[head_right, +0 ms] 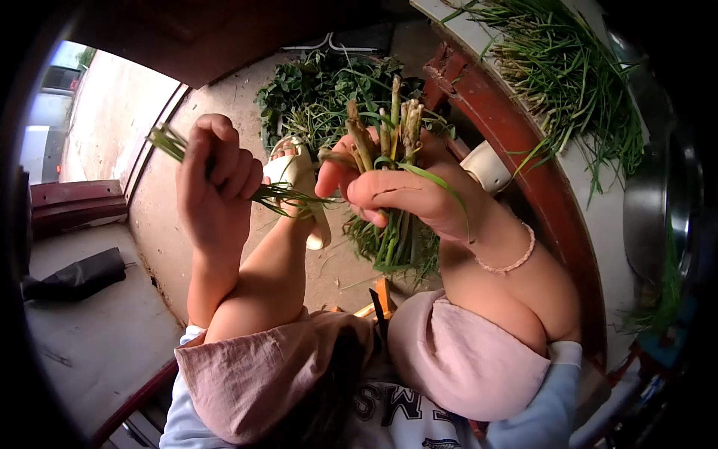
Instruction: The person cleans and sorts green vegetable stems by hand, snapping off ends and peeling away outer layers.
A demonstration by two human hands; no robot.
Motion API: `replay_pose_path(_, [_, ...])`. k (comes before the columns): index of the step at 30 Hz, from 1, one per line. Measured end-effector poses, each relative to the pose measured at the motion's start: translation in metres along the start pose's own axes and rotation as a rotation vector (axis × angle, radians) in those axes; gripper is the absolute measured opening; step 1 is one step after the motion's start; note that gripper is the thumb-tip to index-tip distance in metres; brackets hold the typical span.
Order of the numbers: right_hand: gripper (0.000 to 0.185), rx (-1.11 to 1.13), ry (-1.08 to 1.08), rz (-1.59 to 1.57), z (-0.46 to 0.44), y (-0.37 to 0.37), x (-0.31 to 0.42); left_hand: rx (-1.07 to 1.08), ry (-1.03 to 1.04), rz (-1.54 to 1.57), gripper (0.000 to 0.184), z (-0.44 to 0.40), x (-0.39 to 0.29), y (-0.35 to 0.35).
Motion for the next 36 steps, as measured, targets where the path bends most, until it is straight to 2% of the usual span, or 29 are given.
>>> replay_pose_path(2, [0.024, 0.164, -0.068, -0.131, 0.0, 0.008, -0.002, 0.009, -0.043, -0.266, 0.019, 0.003, -0.004, 0.009])
replay_pose_path(3, [0.029, 0.157, -0.083, -0.174, 0.0, 0.008, -0.002, -0.024, -0.065, -0.332, 0.011, 0.006, -0.004, 0.009])
replay_pose_path(4, [0.029, 0.16, -0.076, -0.172, -0.001, 0.009, -0.002, -0.044, -0.024, -0.404, 0.01, 0.007, -0.004, 0.014])
replay_pose_path(6, [0.029, 0.148, -0.046, -0.103, 0.0, 0.01, -0.001, 0.055, -0.091, -0.548, 0.013, 0.005, -0.002, 0.026])
replay_pose_path(7, [0.029, 0.143, -0.034, -0.079, 0.0, 0.011, 0.0, 0.195, 0.022, -0.625, 0.016, 0.002, -0.005, 0.037])
replay_pose_path(8, [0.026, 0.134, -0.004, -0.053, 0.001, 0.013, 0.0, 0.243, -0.064, -0.705, 0.016, 0.003, -0.002, 0.042])
replay_pose_path(10, [0.023, 0.123, 0.033, -0.024, 0.002, 0.015, -0.003, 0.18, -0.124, -0.304, 0.011, 0.005, 0.017, 0.049])
replay_pose_path(11, [0.019, 0.098, 0.059, 0.029, 0.002, 0.014, -0.006, 0.177, -0.123, -0.299, 0.011, 0.005, 0.016, 0.046])
replay_pose_path(14, [0.015, 0.08, 0.079, 0.017, -0.004, 0.014, -0.011, 0.22, -0.173, -0.468, 0.004, 0.002, 0.019, 0.041])
replay_pose_path(16, [0.019, -0.184, -0.031, 0.158, -0.003, -0.007, 0.001, 0.105, 0.008, -0.41, 0.004, -0.002, 0.012, 0.033])
replay_pose_path(17, [0.022, -0.216, -0.117, 0.282, -0.004, -0.014, 0.009, 0.092, -0.018, -0.586, 0.006, -0.003, 0.012, 0.021])
replay_pose_path(18, [0.037, -0.098, -0.089, 0.255, -0.009, -0.01, 0.011, 0.051, 0.021, -0.644, 0.006, -0.004, 0.009, 0.015])
replay_pose_path(21, [0.031, -0.212, -0.192, 0.082, -0.007, -0.026, 0.019, -0.071, 0.04, -0.657, 0.009, -0.008, 0.005, -0.004])
replay_pose_path(25, [0.025, -0.156, -0.322, 0.26, -0.011, -0.035, 0.023, -0.113, 0.017, -0.641, 0.01, -0.012, 0.009, -0.012])
replay_pose_path(26, [0.025, -0.155, -0.318, 0.264, -0.01, -0.034, 0.023, -0.101, -0.001, -0.647, 0.01, -0.013, 0.011, -0.013])
replay_pose_path(28, [0.025, -0.164, -0.242, -0.001, -0.012, -0.034, 0.013, -0.094, -0.013, -0.65, 0.01, -0.012, 0.012, -0.013])
replay_pose_path(29, [0.025, -0.22, -0.239, 0.006, -0.011, -0.036, 0.013, -0.092, -0.024, -0.649, 0.01, -0.012, 0.013, -0.013])
replay_pose_path(32, [0.027, -0.149, -0.178, 0.021, -0.013, -0.035, 0.012, -0.102, -0.038, -0.637, 0.01, -0.011, 0.014, -0.014])
replay_pose_path(33, [0.031, -0.193, -0.137, 0.03, -0.012, -0.036, 0.008, -0.111, -0.042, -0.63, 0.009, -0.01, 0.014, -0.016])
replay_pose_path(36, [0.036, -0.159, -0.156, 0.028, -0.015, -0.032, 0.01, -0.118, -0.005, -0.589, 0.009, -0.011, 0.012, -0.021])
Point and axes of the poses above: each hand's wrist, its own z-axis away from the middle knuckle, its own y-axis out of the palm, x = y × z, the point moved 9 cm from there along -z, towards the middle knuckle, and after that the axes turned 9 degrees about x, right-handed, at the moved point
